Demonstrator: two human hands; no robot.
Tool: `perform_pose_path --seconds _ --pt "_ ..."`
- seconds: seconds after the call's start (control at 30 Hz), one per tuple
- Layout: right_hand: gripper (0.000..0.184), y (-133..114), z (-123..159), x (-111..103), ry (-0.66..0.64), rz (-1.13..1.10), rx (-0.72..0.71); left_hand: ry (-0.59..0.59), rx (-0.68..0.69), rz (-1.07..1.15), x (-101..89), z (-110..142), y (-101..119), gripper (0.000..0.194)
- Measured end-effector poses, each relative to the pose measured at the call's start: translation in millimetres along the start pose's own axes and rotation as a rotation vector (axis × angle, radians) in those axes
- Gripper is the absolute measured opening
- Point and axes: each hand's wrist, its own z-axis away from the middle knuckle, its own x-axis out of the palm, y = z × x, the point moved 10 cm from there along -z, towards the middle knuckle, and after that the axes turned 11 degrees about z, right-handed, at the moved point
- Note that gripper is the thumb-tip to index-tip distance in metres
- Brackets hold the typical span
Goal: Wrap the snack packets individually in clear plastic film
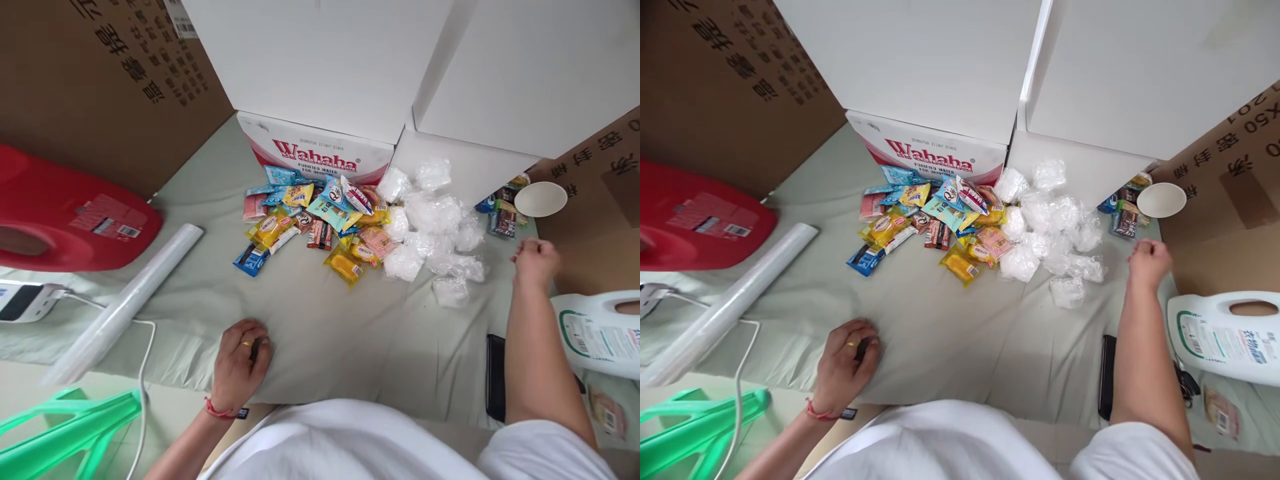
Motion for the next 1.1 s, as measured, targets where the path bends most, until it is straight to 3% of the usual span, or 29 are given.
perform_pose_path --seconds 0.07,0.2,0.33,0.4,0.5,0.57,0.63,0.73,0.9,0.97,1.03,1.1 --pt "0.031 -4 55 -16 0.057 0.124 -0.041 0.009 -0.024 0.043 -1.1 0 -2 0.010" --pt "0.042 15 156 17 -0.315 0.337 0.047 0.010 -0.103 0.153 -3.6 1 -9 0.009" --pt "0.041 -1 225 23 -0.286 0.225 -0.026 0.045 -0.249 0.382 -1.5 3 -7 0.006" --pt "0.038 -21 262 33 -0.319 0.120 -0.105 -0.079 -0.424 0.627 24.3 6 2 0.014" --pt "0.033 -52 330 67 -0.535 -0.011 -0.163 -0.352 -0.791 1.180 83.1 18 43 0.041" --pt "0.030 -69 374 92 -0.698 -0.075 -0.175 -0.434 -0.862 1.463 104.5 14 79 0.072" --pt "0.029 -78 409 112 -0.834 -0.112 -0.161 -0.464 -0.842 1.589 114.0 4 101 0.084" --pt "0.032 -73 430 122 -0.879 -0.169 -0.101 -0.408 -0.896 1.638 117.7 -2 96 0.062" --pt "0.032 -54 419 99 -0.671 -0.198 -0.097 -0.210 -1.031 1.719 101.0 4 58 0.049" --pt "0.025 -61 422 94 -0.635 -0.117 -0.214 -0.324 -1.112 1.728 102.1 14 62 0.053" --pt "0.015 -81 436 98 -0.653 -0.006 -0.413 -0.527 -1.166 1.775 107.5 25 82 0.059" --pt "0.010 -101 456 107 -0.690 0.094 -0.612 -0.632 -1.155 1.829 111.7 30 99 0.056"
